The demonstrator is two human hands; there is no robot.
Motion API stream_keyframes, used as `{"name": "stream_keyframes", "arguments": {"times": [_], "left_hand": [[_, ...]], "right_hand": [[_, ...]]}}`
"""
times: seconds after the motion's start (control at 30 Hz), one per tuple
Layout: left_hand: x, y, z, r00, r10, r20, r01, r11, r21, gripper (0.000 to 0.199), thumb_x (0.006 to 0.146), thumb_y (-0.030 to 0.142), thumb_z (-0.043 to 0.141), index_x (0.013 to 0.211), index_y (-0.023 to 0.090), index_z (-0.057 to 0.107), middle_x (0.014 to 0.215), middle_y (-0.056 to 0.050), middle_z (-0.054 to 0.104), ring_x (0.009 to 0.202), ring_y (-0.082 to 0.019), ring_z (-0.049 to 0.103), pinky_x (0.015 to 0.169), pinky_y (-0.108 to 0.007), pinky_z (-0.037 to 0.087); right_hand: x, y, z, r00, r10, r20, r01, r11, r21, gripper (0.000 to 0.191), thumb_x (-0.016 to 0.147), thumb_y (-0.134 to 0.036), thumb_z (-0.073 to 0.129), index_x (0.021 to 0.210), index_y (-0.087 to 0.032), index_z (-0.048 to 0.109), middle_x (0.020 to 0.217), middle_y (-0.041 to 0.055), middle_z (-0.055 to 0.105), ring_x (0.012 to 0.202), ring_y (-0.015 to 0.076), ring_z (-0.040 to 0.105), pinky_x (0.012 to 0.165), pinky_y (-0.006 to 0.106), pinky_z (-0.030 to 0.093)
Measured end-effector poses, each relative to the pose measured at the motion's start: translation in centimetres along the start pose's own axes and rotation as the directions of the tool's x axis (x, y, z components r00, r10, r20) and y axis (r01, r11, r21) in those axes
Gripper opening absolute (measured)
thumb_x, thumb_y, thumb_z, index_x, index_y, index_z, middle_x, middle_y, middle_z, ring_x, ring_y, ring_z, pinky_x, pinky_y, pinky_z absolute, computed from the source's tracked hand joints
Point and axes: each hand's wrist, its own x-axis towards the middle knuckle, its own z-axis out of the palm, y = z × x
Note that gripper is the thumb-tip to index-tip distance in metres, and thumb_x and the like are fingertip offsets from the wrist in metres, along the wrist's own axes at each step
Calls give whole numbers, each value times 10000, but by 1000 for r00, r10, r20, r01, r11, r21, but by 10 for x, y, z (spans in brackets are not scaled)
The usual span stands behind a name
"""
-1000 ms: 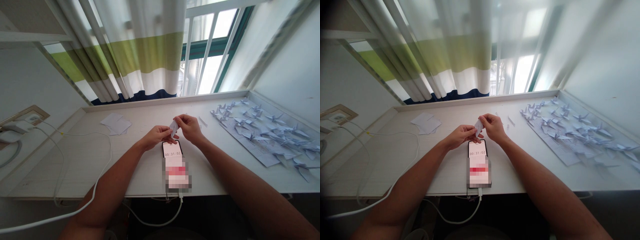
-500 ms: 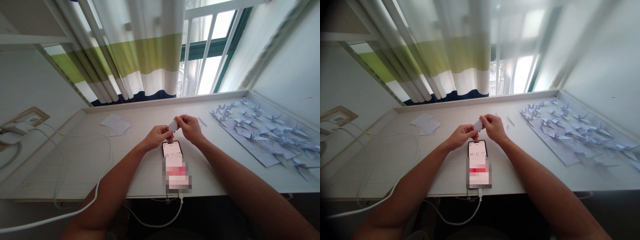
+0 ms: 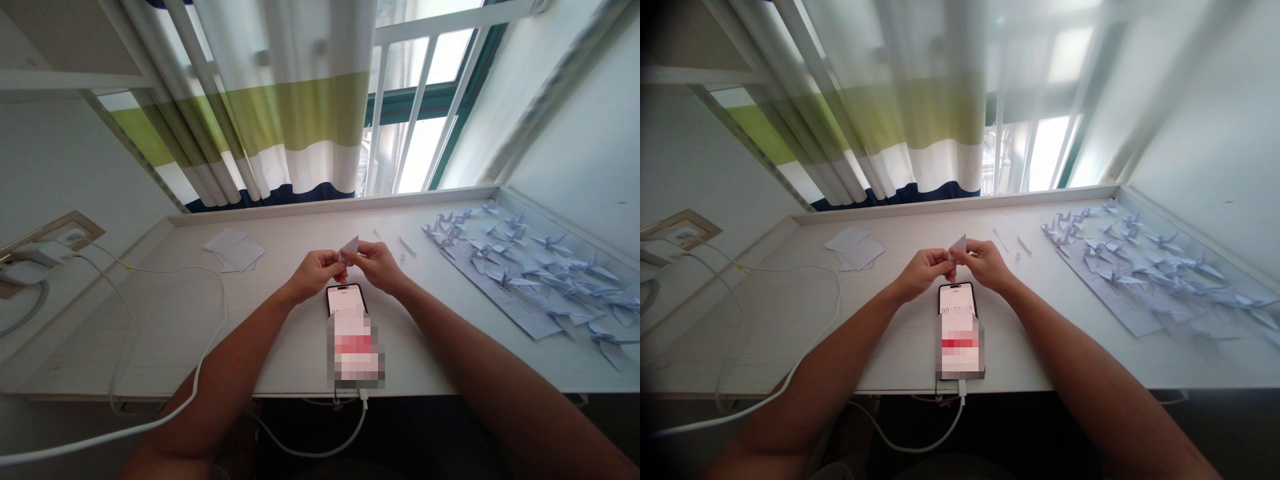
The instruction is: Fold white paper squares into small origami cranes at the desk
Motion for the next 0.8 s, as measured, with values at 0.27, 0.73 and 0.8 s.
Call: {"name": "stream_keyframes", "arguments": {"times": [0.27, 0.73, 0.8], "left_hand": [[-2, 2, 1, 998, -48, 51, 50, 998, -28, 356, 786, 431, 784, 828, 95, 676, 708, -55, 678, 625, -135, 638, 646, -282, 499], [4, -12, -10, 918, 282, -279, -71, 808, 584, 205, 911, 332, 622, 867, 190, 763, 768, -51, 719, 689, -182, 642, 721, -303, 487], [3, -11, -8, 910, 347, -227, -126, 754, 645, 199, 911, 304, 624, 998, 211, 776, 868, -64, 739, 762, -192, 644, 771, -310, 490]], "right_hand": [[3, -4, -4, 992, 6, -128, 1, 999, 53, 491, 877, -608, 635, 676, -164, 691, 649, 35, 650, 625, 155, 583, 648, 312, 495], [5, 2, 0, 966, 204, -161, -182, 973, 140, 555, 849, -626, 665, 1175, -179, 620, 725, 20, 693, 527, 144, 629, 529, 290, 545], [4, 2, 5, 969, 176, -175, -151, 977, 150, 551, 824, -555, 726, 1204, -183, 583, 782, 19, 709, 610, 160, 677, 617, 318, 585]]}}
